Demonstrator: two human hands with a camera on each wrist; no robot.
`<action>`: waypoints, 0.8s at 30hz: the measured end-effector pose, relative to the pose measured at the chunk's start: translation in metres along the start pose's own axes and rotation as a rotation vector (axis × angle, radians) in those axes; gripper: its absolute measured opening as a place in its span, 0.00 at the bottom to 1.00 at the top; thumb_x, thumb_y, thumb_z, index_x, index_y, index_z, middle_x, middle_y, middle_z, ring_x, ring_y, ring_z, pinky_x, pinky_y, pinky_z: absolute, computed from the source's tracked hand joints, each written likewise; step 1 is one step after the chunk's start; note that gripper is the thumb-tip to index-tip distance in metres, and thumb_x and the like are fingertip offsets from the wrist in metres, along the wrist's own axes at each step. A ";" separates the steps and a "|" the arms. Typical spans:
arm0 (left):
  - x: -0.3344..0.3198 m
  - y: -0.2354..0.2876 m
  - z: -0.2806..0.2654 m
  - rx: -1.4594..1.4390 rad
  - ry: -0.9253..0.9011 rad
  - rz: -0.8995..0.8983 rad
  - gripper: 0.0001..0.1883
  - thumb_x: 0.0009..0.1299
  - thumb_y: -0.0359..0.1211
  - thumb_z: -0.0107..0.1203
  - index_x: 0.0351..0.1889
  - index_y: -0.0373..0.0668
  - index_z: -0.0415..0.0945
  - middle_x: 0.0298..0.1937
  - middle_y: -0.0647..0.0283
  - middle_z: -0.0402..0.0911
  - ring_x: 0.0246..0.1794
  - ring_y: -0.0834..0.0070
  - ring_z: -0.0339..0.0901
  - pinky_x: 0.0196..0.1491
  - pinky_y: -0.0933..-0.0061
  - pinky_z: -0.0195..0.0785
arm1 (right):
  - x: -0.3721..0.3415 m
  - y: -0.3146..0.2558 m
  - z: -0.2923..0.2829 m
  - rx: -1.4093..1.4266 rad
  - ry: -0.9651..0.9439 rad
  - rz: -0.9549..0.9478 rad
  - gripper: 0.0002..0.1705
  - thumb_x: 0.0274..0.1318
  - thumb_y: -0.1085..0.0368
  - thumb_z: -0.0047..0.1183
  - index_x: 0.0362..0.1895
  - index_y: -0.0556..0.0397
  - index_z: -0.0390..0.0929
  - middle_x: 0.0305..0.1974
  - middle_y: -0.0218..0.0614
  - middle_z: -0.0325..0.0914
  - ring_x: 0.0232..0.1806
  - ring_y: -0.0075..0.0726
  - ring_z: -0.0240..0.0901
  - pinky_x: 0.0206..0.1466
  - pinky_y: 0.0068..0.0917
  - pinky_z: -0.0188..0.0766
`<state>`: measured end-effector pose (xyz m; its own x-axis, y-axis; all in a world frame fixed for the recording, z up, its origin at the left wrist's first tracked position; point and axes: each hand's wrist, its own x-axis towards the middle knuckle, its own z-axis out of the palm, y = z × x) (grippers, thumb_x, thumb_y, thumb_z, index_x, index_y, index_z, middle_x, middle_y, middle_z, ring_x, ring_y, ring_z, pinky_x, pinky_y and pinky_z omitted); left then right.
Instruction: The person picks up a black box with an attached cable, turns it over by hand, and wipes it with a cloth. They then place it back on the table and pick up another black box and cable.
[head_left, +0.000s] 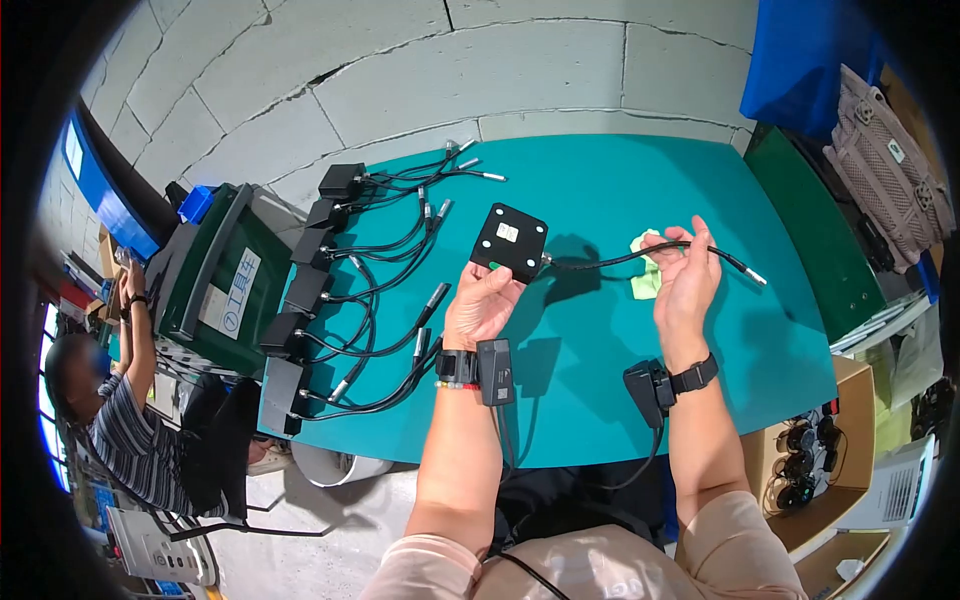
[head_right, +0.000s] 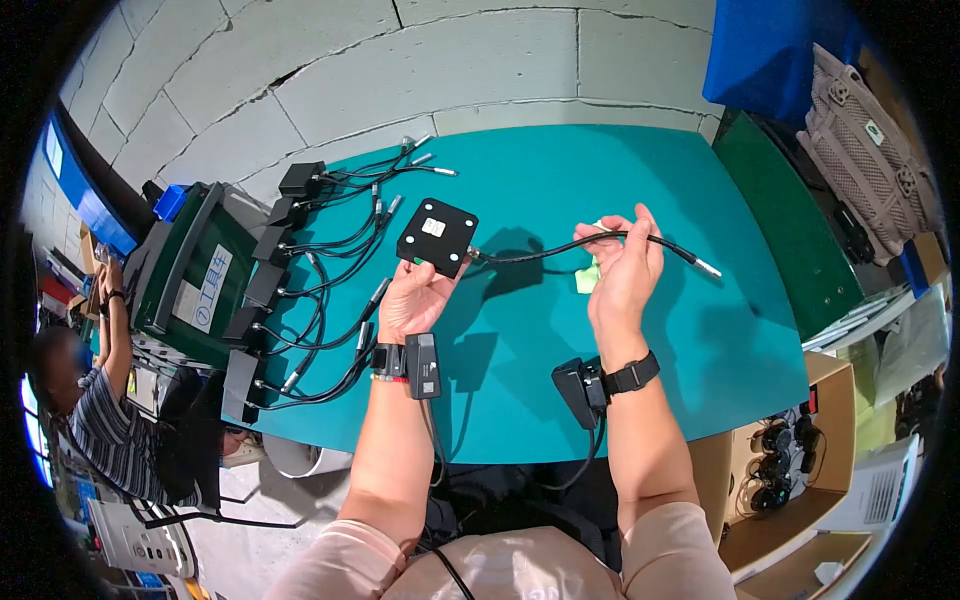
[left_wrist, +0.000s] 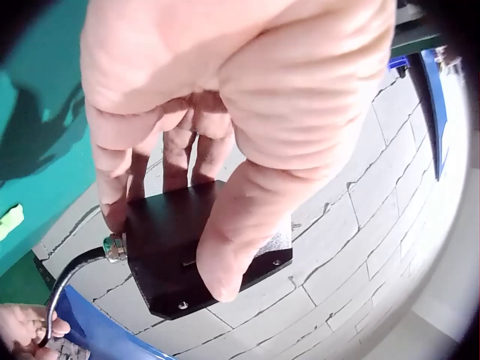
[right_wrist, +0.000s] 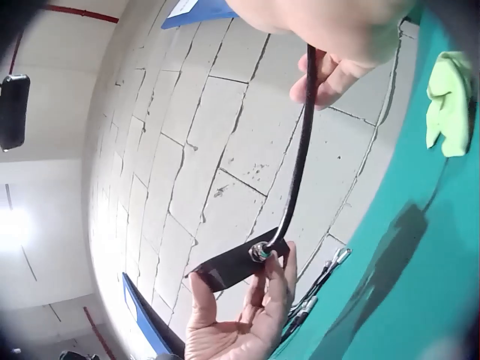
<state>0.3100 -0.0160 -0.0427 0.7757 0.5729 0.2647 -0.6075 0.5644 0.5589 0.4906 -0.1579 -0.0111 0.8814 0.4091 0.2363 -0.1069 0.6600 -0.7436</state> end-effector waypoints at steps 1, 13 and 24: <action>-0.001 0.000 0.000 -0.016 0.007 0.000 0.29 0.55 0.24 0.62 0.56 0.41 0.64 0.55 0.57 0.71 0.56 0.62 0.69 0.63 0.61 0.60 | 0.001 -0.002 0.000 0.037 0.066 0.013 0.26 0.66 0.56 0.33 0.59 0.64 0.51 0.36 0.43 0.66 0.32 0.44 0.74 0.37 0.37 0.75; 0.005 -0.005 -0.007 -0.002 0.150 0.053 0.26 0.56 0.24 0.62 0.53 0.42 0.67 0.48 0.63 0.76 0.54 0.70 0.71 0.64 0.61 0.55 | 0.003 0.003 -0.003 -0.124 0.086 -0.091 0.17 0.66 0.62 0.34 0.53 0.60 0.58 0.31 0.38 0.68 0.32 0.39 0.75 0.38 0.33 0.75; 0.010 -0.007 -0.004 0.061 0.078 0.066 0.34 0.52 0.21 0.62 0.59 0.40 0.63 0.53 0.66 0.72 0.55 0.74 0.67 0.62 0.70 0.55 | -0.007 0.015 0.004 -0.731 -0.172 -0.313 0.12 0.65 0.64 0.36 0.46 0.54 0.69 0.24 0.33 0.72 0.27 0.27 0.72 0.31 0.25 0.68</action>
<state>0.3214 -0.0117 -0.0468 0.7176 0.6531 0.2418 -0.6431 0.4883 0.5899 0.4814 -0.1487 -0.0212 0.7310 0.4043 0.5497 0.5127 0.2062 -0.8335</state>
